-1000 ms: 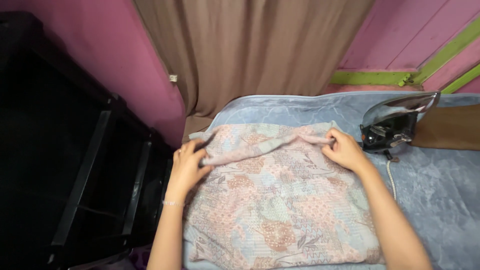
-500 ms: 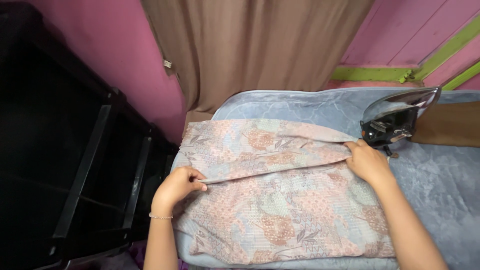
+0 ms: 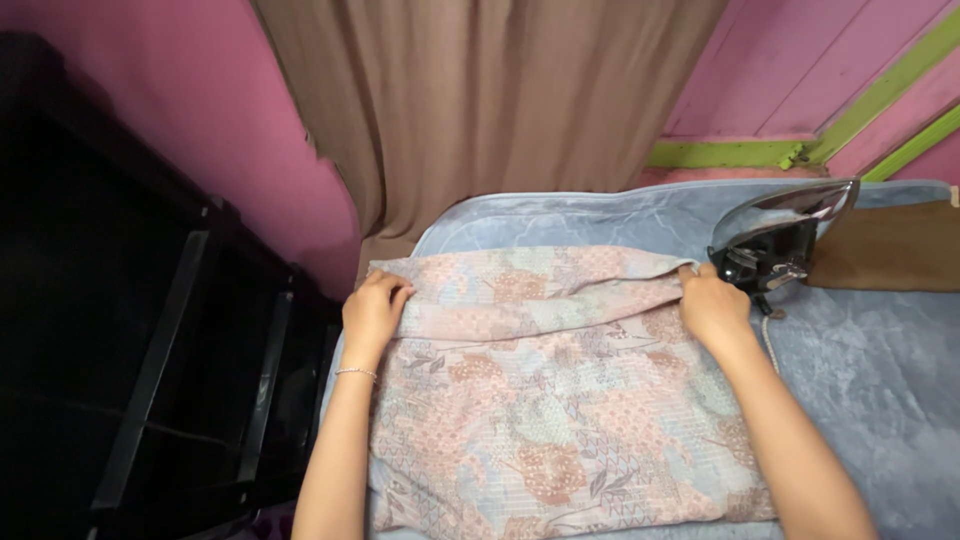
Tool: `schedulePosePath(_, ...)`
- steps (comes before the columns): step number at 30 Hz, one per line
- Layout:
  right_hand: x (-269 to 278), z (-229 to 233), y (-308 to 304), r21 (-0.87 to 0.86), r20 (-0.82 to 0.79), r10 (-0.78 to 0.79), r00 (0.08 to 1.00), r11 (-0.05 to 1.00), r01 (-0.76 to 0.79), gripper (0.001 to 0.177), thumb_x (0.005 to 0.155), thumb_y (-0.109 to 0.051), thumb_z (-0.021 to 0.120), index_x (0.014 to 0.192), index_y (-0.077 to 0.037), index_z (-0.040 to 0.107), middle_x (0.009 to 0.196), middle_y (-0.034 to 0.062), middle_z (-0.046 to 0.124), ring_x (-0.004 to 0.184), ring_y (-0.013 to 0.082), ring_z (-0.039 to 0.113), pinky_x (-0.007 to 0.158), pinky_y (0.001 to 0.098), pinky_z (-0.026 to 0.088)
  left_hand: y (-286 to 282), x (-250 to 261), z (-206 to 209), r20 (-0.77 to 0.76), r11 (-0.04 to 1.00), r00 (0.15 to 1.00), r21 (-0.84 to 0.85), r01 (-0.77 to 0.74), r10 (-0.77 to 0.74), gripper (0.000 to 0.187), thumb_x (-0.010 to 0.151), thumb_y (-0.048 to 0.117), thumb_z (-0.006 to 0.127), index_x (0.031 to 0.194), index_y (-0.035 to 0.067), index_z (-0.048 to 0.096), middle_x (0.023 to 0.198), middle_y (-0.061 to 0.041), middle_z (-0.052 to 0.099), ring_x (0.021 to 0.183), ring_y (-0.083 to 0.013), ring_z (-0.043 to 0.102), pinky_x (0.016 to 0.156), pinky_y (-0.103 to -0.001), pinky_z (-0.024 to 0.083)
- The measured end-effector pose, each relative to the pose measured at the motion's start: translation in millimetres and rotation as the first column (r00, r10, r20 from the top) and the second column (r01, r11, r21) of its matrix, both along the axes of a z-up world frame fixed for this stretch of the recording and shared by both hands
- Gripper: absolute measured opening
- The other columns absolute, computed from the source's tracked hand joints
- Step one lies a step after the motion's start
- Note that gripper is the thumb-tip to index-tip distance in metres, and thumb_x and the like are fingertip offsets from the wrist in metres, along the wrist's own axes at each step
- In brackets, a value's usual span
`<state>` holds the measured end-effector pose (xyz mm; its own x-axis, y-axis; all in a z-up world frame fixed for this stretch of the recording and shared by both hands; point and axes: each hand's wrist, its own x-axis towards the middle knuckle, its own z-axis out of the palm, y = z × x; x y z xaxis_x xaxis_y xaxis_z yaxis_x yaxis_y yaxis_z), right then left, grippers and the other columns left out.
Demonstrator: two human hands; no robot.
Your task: Folding a patterned fabric garment on a flat surface.
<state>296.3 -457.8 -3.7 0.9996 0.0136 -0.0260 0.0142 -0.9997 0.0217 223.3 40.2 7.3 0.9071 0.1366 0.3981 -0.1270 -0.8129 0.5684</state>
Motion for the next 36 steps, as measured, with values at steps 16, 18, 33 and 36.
schedulePosePath(16, 42.2, -36.2, -0.1, 0.149, 0.269, 0.137, 0.953, 0.972, -0.182, 0.027, 0.099, -0.017, 0.054, 0.112, -0.005, 0.075, 0.141, 0.0279, 0.058, 0.091, 0.0456, 0.070, 0.082, 0.0519, 0.057, 11.8, -11.3, 15.5, -0.109, 0.997, 0.994, -0.079, -0.006, -0.002, 0.025, 0.089, 0.018, 0.073, 0.107, 0.005, 0.061, 0.105, -0.019, 0.070, 0.096, -0.0414, 0.067, 0.078, -0.047, 0.053)
schedulePosePath(18, 47.3, -34.5, -2.7, 0.157, 0.301, 0.139, 0.943, 0.968, -0.193, 0.025, 0.099, -0.016, 0.055, 0.108, -0.003, 0.074, 0.139, 0.0276, 0.060, 0.093, 0.0459, 0.069, 0.084, 0.0522, 0.057, 19.2, -10.0, 3.2, -0.096, 0.995, 0.995, -0.098, 0.000, -0.010, 0.025, 0.089, 0.016, 0.074, 0.108, 0.005, 0.061, 0.106, -0.019, 0.071, 0.097, -0.0406, 0.068, 0.080, -0.046, 0.054)
schedulePosePath(33, 25.7, 26.6, -13.7, 0.473, -0.256, 0.347, 0.902, 0.859, -0.197, 0.042, 0.079, -0.039, 0.080, 0.106, -0.007, 0.076, 0.082, 0.0195, 0.072, 0.077, 0.0405, 0.070, 0.070, 0.0457, 0.053, 51.0, -57.8, 16.0, 0.050, 0.998, 0.998, 0.043, 0.034, -0.036, 0.029, 0.082, 0.005, 0.078, 0.109, 0.007, 0.072, 0.103, -0.012, 0.070, 0.091, -0.0328, 0.069, 0.083, -0.040, 0.054)
schedulePosePath(36, 13.7, 39.7, -19.5, 0.210, -0.225, 0.362, 0.905, 0.925, -0.318, 0.044, 0.073, -0.041, 0.084, 0.107, -0.012, 0.080, 0.092, 0.0180, 0.076, 0.087, 0.0378, 0.073, 0.079, 0.0452, 0.057, 50.5, -51.8, 29.4, 0.159, 0.994, 0.987, -0.112, 0.017, 0.001, 0.014, 0.092, 0.007, 0.073, 0.106, 0.003, 0.073, 0.095, -0.009, 0.073, 0.088, -0.0264, 0.070, 0.080, -0.036, 0.055)
